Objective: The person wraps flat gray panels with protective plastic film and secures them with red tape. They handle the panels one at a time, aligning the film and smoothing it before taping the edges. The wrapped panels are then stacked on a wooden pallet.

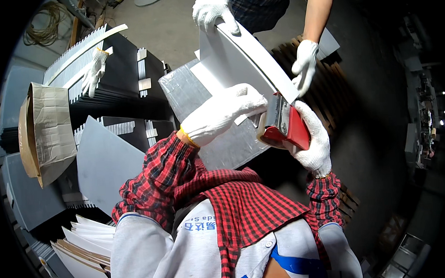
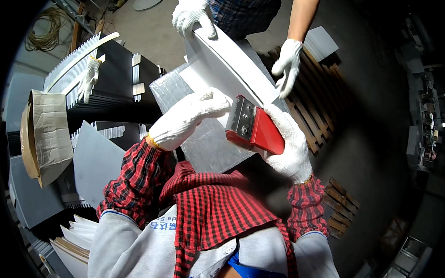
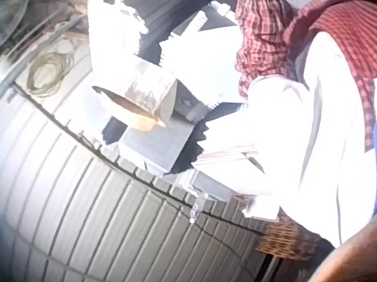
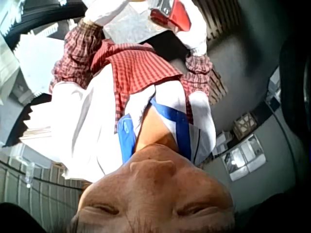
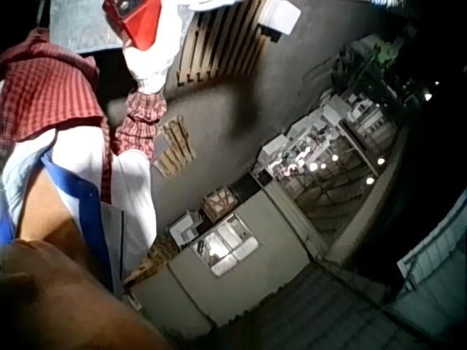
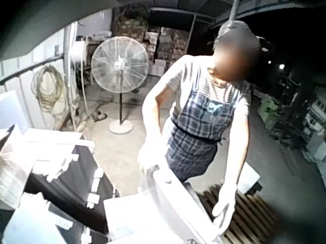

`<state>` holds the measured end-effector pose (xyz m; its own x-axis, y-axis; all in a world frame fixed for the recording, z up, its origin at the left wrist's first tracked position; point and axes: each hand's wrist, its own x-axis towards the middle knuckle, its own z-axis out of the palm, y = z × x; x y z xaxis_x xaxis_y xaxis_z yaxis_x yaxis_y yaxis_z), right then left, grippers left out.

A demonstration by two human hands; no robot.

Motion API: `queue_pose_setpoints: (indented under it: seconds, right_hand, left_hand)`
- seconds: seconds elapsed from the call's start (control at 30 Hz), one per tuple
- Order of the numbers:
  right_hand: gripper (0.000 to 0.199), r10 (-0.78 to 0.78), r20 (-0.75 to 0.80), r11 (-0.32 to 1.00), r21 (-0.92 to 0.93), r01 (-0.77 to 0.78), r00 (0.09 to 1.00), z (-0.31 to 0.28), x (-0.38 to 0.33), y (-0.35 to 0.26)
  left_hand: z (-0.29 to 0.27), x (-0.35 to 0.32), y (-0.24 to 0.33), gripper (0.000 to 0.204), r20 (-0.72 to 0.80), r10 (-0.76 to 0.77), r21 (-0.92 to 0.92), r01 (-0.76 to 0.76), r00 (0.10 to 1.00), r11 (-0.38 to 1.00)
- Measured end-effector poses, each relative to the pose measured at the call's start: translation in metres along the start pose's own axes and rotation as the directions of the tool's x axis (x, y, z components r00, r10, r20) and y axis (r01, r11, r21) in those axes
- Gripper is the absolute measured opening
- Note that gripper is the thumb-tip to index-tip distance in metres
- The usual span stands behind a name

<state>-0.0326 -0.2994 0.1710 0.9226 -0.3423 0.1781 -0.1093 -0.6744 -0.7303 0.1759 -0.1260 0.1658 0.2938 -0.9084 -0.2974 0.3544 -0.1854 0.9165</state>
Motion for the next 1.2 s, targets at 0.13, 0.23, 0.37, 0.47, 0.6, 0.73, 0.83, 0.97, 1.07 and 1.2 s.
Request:
queue_pose_setpoints:
  seconds: [0.13, 0.23, 0.37, 0.47, 0.6, 0.73, 0.83, 0.97, 1.07, 1.2]
  right_hand:
    - [0.078, -0.063, -0.069, 0.998, 0.008, 0.064, 0.996, 0.009, 0.017, -0.014]
    - [0.072, -0.052, -0.065, 0.998, -0.022, 0.051, 0.997, 0.009, 0.029, -0.025]
    - [0.074, -0.026, -0.088, 0.991, -0.135, 0.014, 0.996, 0.007, 0.04, -0.037]
    - [0.073, -0.005, -0.12, 0.987, -0.158, -0.014, 0.993, 0.009, 0.048, -0.044]
    - [0.071, 0.047, -0.076, 0.977, -0.202, -0.062, 0.996, 0.003, 0.053, -0.055]
    - [0.067, 0.057, -0.031, 0.971, -0.229, -0.062, 0.998, -0.033, 0.037, -0.08]
    - [0.066, 0.138, -0.066, 0.916, -0.37, -0.153, 0.988, -0.055, 0.026, -0.085]
    - [0.064, 0.099, -0.052, 0.901, -0.419, -0.112, 0.994, -0.033, 0.049, -0.082]
    - [0.063, 0.09, -0.093, 0.891, -0.437, -0.122, 0.992, -0.025, 0.062, -0.079]
    - [0.061, 0.104, -0.131, 0.901, -0.407, -0.15, 0.986, -0.009, 0.086, -0.082]
  left_hand:
    - [-0.021, 0.016, -0.011, 0.044, 0.034, 0.005, -0.102, -0.002, 0.999, 0.995]
    - [-0.03, 0.025, -0.009, 0.04, 0.059, 0.018, -0.154, -0.009, 0.998, 0.988]
    - [-0.031, 0.035, -0.006, 0.041, 0.079, 0.094, -0.246, -0.072, 0.992, 0.966]
    - [-0.036, 0.041, -0.008, 0.045, 0.106, 0.056, -0.366, -0.013, 0.993, 0.931]
    - [-0.04, 0.048, -0.002, 0.04, -0.009, 0.126, -0.359, -0.121, 0.992, 0.926]
    - [-0.085, 0.039, 0.033, 0.037, -0.266, 0.319, -0.179, -0.372, 0.91, 0.911]
    - [-0.15, 0.049, 0.043, 0.036, -0.309, 0.38, -0.088, -0.424, 0.872, 0.901]
    - [-0.195, 0.077, 0.047, 0.035, -0.206, 0.48, 0.183, -0.449, 0.853, 0.875]
    - [-0.214, 0.098, 0.064, 0.032, -0.123, 0.424, 0.356, -0.359, 0.897, 0.863]
    - [-0.233, 0.123, 0.079, 0.03, -0.134, 0.387, 0.57, -0.249, 0.912, 0.783]
